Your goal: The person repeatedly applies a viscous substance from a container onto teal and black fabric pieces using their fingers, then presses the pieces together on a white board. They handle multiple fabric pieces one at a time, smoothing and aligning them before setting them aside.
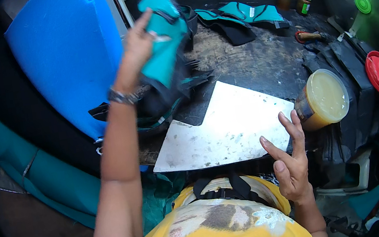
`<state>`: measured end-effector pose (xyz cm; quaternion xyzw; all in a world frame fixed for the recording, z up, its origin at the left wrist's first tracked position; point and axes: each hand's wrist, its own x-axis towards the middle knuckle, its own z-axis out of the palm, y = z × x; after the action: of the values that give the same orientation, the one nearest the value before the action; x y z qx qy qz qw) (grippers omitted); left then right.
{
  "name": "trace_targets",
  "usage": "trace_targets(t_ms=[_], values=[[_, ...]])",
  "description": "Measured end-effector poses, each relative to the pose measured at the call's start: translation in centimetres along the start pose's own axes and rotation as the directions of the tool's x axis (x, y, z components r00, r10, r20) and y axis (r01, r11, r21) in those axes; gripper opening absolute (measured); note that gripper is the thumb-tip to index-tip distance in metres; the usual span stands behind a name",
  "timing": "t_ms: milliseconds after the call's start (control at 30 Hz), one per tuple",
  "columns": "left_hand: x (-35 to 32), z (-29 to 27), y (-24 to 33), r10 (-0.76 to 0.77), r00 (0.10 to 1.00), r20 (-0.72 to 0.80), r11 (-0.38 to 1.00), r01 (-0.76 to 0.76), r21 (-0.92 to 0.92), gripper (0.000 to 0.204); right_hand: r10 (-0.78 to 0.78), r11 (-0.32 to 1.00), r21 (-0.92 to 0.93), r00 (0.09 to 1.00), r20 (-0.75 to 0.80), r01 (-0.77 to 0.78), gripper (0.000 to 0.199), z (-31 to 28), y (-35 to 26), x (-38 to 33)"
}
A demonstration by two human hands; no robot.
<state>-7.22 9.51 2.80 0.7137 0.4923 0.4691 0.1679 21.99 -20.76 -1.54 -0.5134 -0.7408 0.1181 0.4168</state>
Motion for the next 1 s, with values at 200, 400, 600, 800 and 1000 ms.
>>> trace_targets(t_ms=[200,400,600,800,1000], values=[[7.1,-7.6,-5.4,-0.225,0.973,0.045,0.963,0.215,0.159,0.048,0.016,0.816,-0.572,0.993,-0.118,-0.082,0.057,-6.0,1.6,0.7],[-1.1,-8.3,-2.6,-0.195,0.716,0.670,0.927,-0.089,0.365,0.047,0.210,0.721,-0.647,0.968,-0.135,-0.246,0.060,-13.1,7.6,5.1],[-6.6,-6.5,-1.7,-0.472,0.531,0.703,0.855,0.084,0.511,0.056,0.525,0.593,-0.761,0.843,0.116,-0.264,0.074,-12.4,8.1,7.0],[-6.6,-5.3,-4.0,-0.489,0.488,0.723,0.854,0.098,0.511,0.132,0.238,0.828,-0.481,0.957,-0.164,-0.288,0.061,-14.5,6.2,7.2],[-6.4,-4.9,-5.0,-0.590,0.415,0.693,0.759,-0.007,0.651,0.143,0.322,0.534,-0.804,0.942,-0.093,-0.261,0.045,-13.1,2.2,2.4]])
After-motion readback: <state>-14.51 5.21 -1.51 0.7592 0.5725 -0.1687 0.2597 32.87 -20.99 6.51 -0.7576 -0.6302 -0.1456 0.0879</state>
